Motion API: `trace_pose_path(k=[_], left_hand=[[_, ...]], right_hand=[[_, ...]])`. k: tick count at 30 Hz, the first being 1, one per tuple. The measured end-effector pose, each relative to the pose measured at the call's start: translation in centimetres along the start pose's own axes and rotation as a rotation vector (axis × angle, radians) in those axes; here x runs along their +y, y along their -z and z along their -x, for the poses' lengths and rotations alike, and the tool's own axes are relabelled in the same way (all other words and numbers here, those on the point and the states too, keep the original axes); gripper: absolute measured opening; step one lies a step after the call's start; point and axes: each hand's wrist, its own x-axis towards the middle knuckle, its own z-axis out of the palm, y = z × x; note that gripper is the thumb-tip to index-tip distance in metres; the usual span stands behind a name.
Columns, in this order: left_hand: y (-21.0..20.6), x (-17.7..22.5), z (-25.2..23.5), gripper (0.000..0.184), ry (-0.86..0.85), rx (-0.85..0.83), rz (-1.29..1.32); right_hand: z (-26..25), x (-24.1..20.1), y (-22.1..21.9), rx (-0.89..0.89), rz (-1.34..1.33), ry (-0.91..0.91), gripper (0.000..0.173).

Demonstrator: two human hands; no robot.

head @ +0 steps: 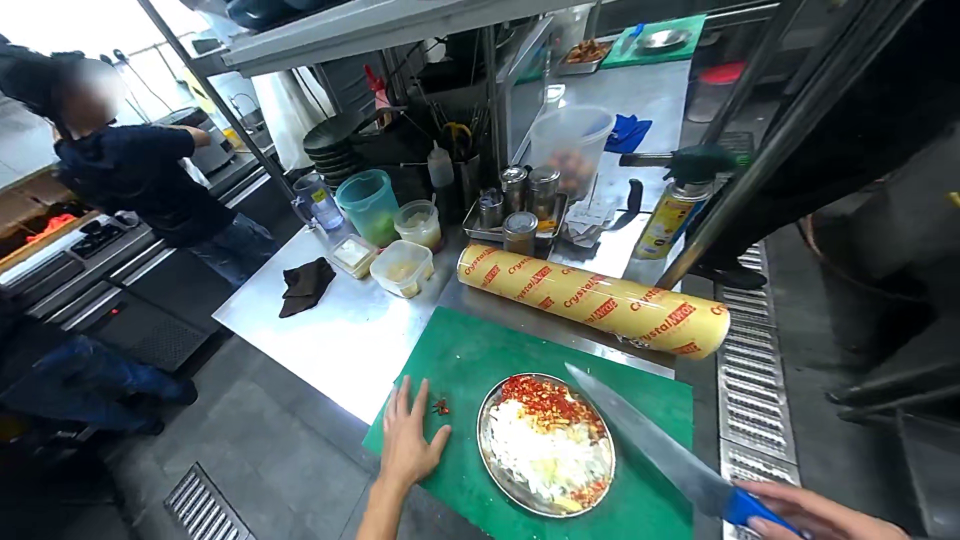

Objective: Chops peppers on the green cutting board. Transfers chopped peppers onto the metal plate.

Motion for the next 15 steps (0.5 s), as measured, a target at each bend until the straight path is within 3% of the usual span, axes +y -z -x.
trace_pose_path(k=[4, 11, 15], left_hand=[[-0.3, 1.1, -3.3, 0.054, -0.22, -0.21, -0.102], [1.5, -0.7, -3.6, 0.033, -0.415, -0.257, -0.119], [3.3, -2.7, -3.1, 0.031, -0.587, -0.345, -0.033]], right_hand=[[-3.2, 2.1, -2.5, 0.178, 0.041, -0.04, 0.041], [-8.3, 3.0, -4.0, 0.119, 0.207, -0.112, 0.036], [-8.3, -1.8, -6.5, 0.423, 0.37, -0.014, 0.028]])
